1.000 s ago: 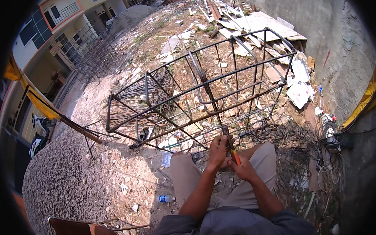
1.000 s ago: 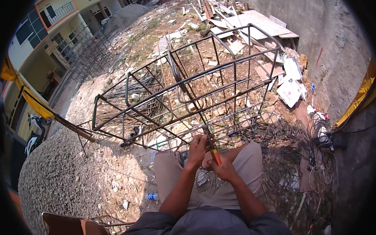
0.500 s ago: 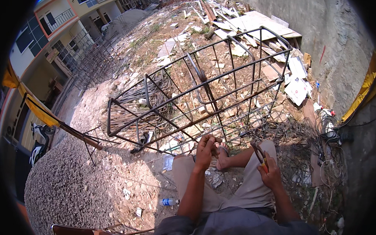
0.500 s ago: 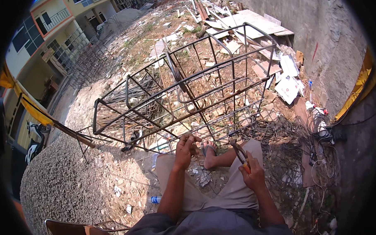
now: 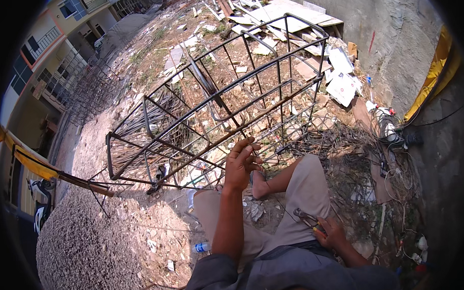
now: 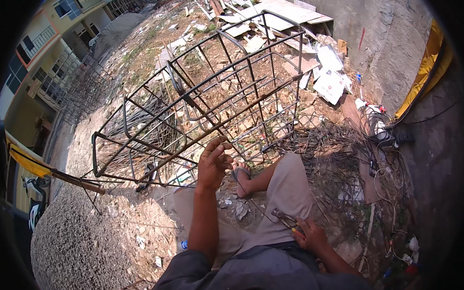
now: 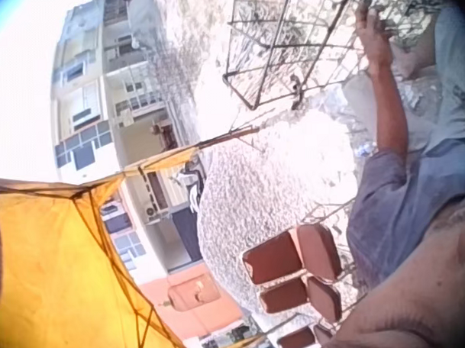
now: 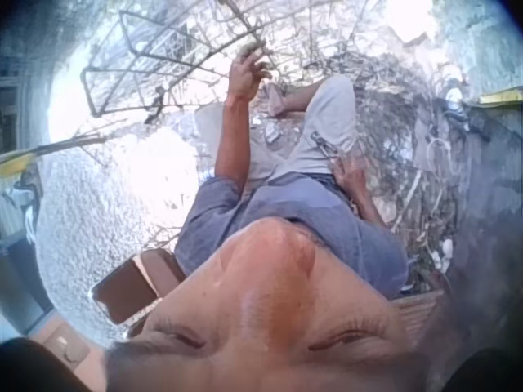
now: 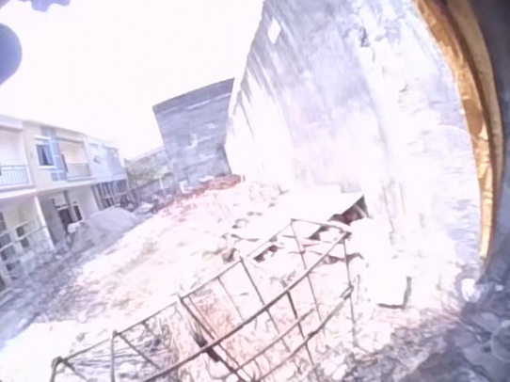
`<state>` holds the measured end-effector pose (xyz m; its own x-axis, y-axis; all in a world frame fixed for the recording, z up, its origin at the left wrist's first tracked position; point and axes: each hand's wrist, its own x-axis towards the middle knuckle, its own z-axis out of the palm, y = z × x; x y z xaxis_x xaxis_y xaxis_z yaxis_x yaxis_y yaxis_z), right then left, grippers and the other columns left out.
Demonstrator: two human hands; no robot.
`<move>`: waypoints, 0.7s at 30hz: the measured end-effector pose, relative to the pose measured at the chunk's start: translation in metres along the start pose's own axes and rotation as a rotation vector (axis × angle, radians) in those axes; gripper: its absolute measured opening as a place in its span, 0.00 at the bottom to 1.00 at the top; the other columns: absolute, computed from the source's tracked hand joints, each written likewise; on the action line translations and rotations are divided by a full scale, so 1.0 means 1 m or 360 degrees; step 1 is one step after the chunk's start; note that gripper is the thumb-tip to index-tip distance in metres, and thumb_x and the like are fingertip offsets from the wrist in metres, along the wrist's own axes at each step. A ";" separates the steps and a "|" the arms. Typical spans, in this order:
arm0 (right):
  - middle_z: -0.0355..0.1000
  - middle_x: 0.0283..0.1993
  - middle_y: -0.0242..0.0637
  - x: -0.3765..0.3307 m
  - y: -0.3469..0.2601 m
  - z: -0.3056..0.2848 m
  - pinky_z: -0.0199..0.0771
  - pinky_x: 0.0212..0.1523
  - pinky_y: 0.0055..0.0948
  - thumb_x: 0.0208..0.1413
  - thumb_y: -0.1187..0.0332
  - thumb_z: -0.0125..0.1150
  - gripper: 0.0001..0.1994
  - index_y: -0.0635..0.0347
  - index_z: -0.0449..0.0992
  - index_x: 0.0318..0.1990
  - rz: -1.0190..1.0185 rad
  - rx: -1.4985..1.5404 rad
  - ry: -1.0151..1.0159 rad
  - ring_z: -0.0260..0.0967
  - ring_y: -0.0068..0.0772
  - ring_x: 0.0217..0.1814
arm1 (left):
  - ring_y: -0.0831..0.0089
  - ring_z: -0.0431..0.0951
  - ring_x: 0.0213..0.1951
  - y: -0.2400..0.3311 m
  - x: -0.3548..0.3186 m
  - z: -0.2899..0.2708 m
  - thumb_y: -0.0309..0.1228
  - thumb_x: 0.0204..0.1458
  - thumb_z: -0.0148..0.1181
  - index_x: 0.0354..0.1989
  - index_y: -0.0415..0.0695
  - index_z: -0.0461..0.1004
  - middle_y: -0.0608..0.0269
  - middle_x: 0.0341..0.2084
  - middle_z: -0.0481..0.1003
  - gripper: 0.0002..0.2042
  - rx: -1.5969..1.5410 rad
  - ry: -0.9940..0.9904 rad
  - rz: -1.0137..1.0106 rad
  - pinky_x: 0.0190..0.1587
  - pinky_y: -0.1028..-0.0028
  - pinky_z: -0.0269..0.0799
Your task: The person sits on the ground and assembles a metal frame structure using pliers and a hammer. They bend and secure metal rods into the frame, repeatedly adjusting and tightening connections.
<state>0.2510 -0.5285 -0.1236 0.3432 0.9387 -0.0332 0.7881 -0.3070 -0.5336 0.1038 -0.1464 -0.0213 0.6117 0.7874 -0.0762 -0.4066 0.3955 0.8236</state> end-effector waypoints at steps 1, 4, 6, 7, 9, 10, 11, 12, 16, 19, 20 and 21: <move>0.70 0.45 0.46 -0.003 0.001 0.001 0.76 0.43 0.47 0.52 0.52 0.67 0.28 0.53 0.74 0.59 -0.0069 -0.0031 -0.0031 0.72 0.53 0.46 | 0.75 0.79 0.28 -0.002 0.001 -0.001 0.33 0.64 0.56 0.56 0.40 0.72 0.62 0.38 0.78 0.15 -0.0048 0.0028 -0.0022 0.25 0.78 0.76; 0.71 0.43 0.43 -0.002 -0.007 0.001 0.74 0.45 0.45 0.50 0.53 0.69 0.24 0.53 0.78 0.53 -0.0213 -0.0109 -0.0077 0.70 0.49 0.47 | 0.79 0.76 0.24 -0.009 0.009 0.000 0.36 0.64 0.56 0.47 0.44 0.74 0.69 0.32 0.76 0.10 -0.0043 0.0090 -0.0019 0.22 0.80 0.70; 0.71 0.43 0.42 0.011 -0.018 -0.012 0.74 0.46 0.43 0.48 0.55 0.71 0.23 0.54 0.79 0.51 -0.0217 -0.0140 -0.0042 0.69 0.48 0.48 | 0.80 0.75 0.24 -0.011 0.012 0.000 0.37 0.64 0.56 0.47 0.44 0.74 0.70 0.32 0.76 0.10 -0.0052 0.0049 -0.0030 0.21 0.81 0.68; 0.71 0.42 0.42 0.023 -0.020 -0.018 0.73 0.47 0.42 0.48 0.58 0.71 0.22 0.56 0.79 0.50 -0.0226 -0.0094 0.0071 0.70 0.48 0.47 | 0.81 0.74 0.24 -0.012 0.012 -0.001 0.37 0.64 0.57 0.46 0.45 0.74 0.70 0.31 0.75 0.10 -0.0058 0.0037 -0.0036 0.21 0.81 0.67; 0.72 0.39 0.43 0.055 -0.021 -0.034 0.72 0.49 0.41 0.47 0.63 0.72 0.20 0.60 0.79 0.47 -0.0219 -0.0002 0.0331 0.71 0.48 0.45 | 0.81 0.72 0.24 -0.006 0.012 0.015 0.38 0.64 0.56 0.46 0.46 0.74 0.70 0.32 0.74 0.10 0.0018 0.0063 -0.0082 0.22 0.82 0.64; 0.73 0.40 0.43 0.074 -0.025 -0.042 0.72 0.48 0.40 0.49 0.65 0.70 0.18 0.61 0.78 0.47 -0.0224 0.0154 0.0379 0.72 0.46 0.45 | 0.81 0.71 0.25 -0.004 0.010 0.018 0.38 0.64 0.56 0.46 0.46 0.73 0.71 0.32 0.74 0.10 0.0051 0.0090 -0.0101 0.23 0.82 0.62; 0.74 0.41 0.43 0.096 -0.033 -0.050 0.73 0.48 0.38 0.51 0.67 0.69 0.17 0.63 0.78 0.48 -0.0230 0.0307 0.0430 0.73 0.45 0.45 | 0.81 0.72 0.26 -0.004 0.011 0.017 0.38 0.64 0.56 0.46 0.47 0.73 0.71 0.32 0.74 0.09 0.0022 0.0075 -0.0117 0.23 0.82 0.63; 0.74 0.42 0.44 0.117 -0.042 -0.057 0.73 0.48 0.37 0.53 0.68 0.68 0.16 0.64 0.78 0.48 -0.0227 0.0463 0.0481 0.73 0.43 0.45 | 0.81 0.72 0.26 -0.005 0.012 0.019 0.37 0.64 0.57 0.45 0.46 0.73 0.71 0.31 0.74 0.09 0.0019 0.0063 -0.0104 0.24 0.82 0.64; 0.75 0.44 0.42 0.185 -0.107 -0.072 0.74 0.47 0.32 0.60 0.68 0.64 0.14 0.65 0.77 0.49 -0.0314 0.1045 0.0408 0.75 0.35 0.46 | 0.79 0.74 0.29 -0.010 0.014 0.033 0.35 0.64 0.57 0.44 0.45 0.74 0.70 0.31 0.74 0.08 0.0045 0.0088 -0.0029 0.27 0.80 0.70; 0.75 0.39 0.38 0.228 -0.146 -0.045 0.73 0.42 0.30 0.63 0.66 0.60 0.13 0.65 0.76 0.49 -0.0346 0.1486 0.0338 0.74 0.28 0.41 | 0.78 0.76 0.32 -0.011 0.016 0.037 0.33 0.64 0.57 0.42 0.43 0.74 0.68 0.31 0.75 0.07 0.0106 0.0155 0.0192 0.31 0.78 0.74; 0.75 0.37 0.35 0.237 -0.155 -0.039 0.73 0.40 0.28 0.64 0.66 0.58 0.13 0.65 0.76 0.50 -0.0345 0.1649 0.0312 0.73 0.25 0.39 | 0.77 0.76 0.33 -0.010 0.017 0.037 0.32 0.64 0.56 0.42 0.42 0.74 0.67 0.31 0.75 0.06 0.0129 0.0172 0.0286 0.32 0.77 0.75; 0.74 0.35 0.33 0.239 -0.161 -0.037 0.71 0.37 0.26 0.65 0.67 0.57 0.12 0.65 0.76 0.50 -0.0276 0.1745 0.0237 0.71 0.22 0.36 | 0.77 0.76 0.34 -0.007 0.016 0.036 0.30 0.64 0.56 0.41 0.41 0.74 0.65 0.32 0.75 0.06 0.0122 0.0211 0.0291 0.34 0.77 0.76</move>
<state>0.2253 -0.2611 -0.0145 0.3881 0.9046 0.1765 -0.0198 0.1996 -0.9797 0.1406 -0.1537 -0.0084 0.4360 0.8999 0.0093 -0.4469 0.2075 0.8702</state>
